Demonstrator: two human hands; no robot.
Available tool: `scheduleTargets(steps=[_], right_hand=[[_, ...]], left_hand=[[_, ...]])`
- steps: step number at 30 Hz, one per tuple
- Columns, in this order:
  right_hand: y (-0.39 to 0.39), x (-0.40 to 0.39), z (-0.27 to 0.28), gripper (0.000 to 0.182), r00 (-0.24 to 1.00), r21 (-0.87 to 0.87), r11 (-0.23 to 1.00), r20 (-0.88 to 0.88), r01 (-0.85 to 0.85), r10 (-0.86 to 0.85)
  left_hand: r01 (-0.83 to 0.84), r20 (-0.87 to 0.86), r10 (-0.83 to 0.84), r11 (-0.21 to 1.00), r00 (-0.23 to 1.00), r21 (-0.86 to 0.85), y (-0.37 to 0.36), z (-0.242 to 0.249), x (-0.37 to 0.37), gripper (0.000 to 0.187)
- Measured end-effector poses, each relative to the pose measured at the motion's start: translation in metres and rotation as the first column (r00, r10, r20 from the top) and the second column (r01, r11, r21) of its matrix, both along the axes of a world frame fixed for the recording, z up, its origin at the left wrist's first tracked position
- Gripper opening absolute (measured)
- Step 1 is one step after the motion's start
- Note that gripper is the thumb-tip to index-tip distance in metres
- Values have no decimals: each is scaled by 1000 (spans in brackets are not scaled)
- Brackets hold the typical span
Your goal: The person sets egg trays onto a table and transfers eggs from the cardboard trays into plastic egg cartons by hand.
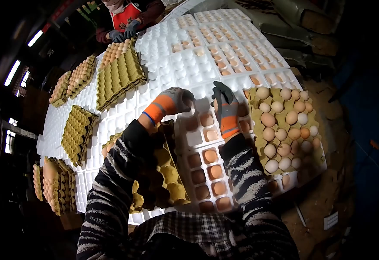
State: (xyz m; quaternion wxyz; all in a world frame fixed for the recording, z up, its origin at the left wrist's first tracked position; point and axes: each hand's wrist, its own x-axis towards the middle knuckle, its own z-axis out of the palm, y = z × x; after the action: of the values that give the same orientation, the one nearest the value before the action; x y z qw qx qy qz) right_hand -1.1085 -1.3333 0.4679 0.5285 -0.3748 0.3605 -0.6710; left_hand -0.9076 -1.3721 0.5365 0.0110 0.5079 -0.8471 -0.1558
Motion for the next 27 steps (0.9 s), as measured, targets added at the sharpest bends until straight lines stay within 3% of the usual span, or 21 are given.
scheduleTargets(steps=[2,3,5,6,7,8,9,10,11,13,15,16,17,19,20,21,23,24,25,27], right_hand=[[-6,-11,-2,29,999,-66,997,14,47,-46],[-14,-9,-8,29,999,-65,997,11,47,-47],[-24,-1,-17,32,997,-98,993,-13,73,-75],[-17,-4,-11,34,995,42,997,-77,-59,62],[-20,10,-15,33,995,-43,995,28,-90,91],[-20,16,-10,32,941,-135,989,-339,-63,13],[-18,20,-2,30,754,-229,971,-649,-71,-98],[-24,23,-12,29,640,-289,951,-753,-114,-153],[-22,25,-9,29,628,-155,972,-778,-175,-11],[-15,19,-1,31,719,-131,981,-694,-145,13],[-6,7,7,31,476,-241,969,-859,-53,-188],[2,1,12,34,305,-173,983,-941,-61,-147],[10,0,19,34,295,-175,982,-944,-69,-148],[29,3,28,35,-99,165,986,-981,-3,164],[36,6,28,35,-165,152,988,-975,-15,147],[36,7,26,35,-176,147,989,-974,-19,141],[33,10,20,30,-307,122,988,-948,-91,88],[30,12,17,28,-437,149,981,-896,-125,81],[27,14,14,28,-440,146,981,-895,-130,75],[26,25,18,23,-521,195,975,-846,-103,114]], left_hand=[[-18,-175,33,996,984,88,6,20,5,37],[-17,-178,33,996,984,88,14,26,2,37],[187,-231,-128,948,964,258,40,27,-3,39],[239,-102,-219,935,970,261,51,22,-7,40],[288,29,-307,919,951,269,59,14,-10,41],[258,89,-298,915,950,310,63,8,-13,42],[259,89,-299,915,950,310,61,4,-11,42],[273,52,-300,915,952,297,59,1,-8,42],[286,14,-303,915,953,285,57,1,-6,42],[332,17,-349,905,937,267,52,1,-7,44],[205,27,-220,941,975,271,52,4,-8,44],[270,-93,-260,953,961,133,49,-5,-1,43],[266,-104,-254,955,961,127,55,10,-2,43],[191,-335,-130,969,933,157,67,37,-2,43],[213,-284,-136,941,949,262,67,39,-3,59],[211,-293,-133,944,947,255,71,34,-5,59],[324,-108,-312,938,944,126,89,21,-15,56],[327,-82,-325,945,942,6,102,18,-18,43],[322,-84,-320,947,944,1,101,16,-15,43],[129,-251,-131,991,959,-27,88,12,-9,41]])
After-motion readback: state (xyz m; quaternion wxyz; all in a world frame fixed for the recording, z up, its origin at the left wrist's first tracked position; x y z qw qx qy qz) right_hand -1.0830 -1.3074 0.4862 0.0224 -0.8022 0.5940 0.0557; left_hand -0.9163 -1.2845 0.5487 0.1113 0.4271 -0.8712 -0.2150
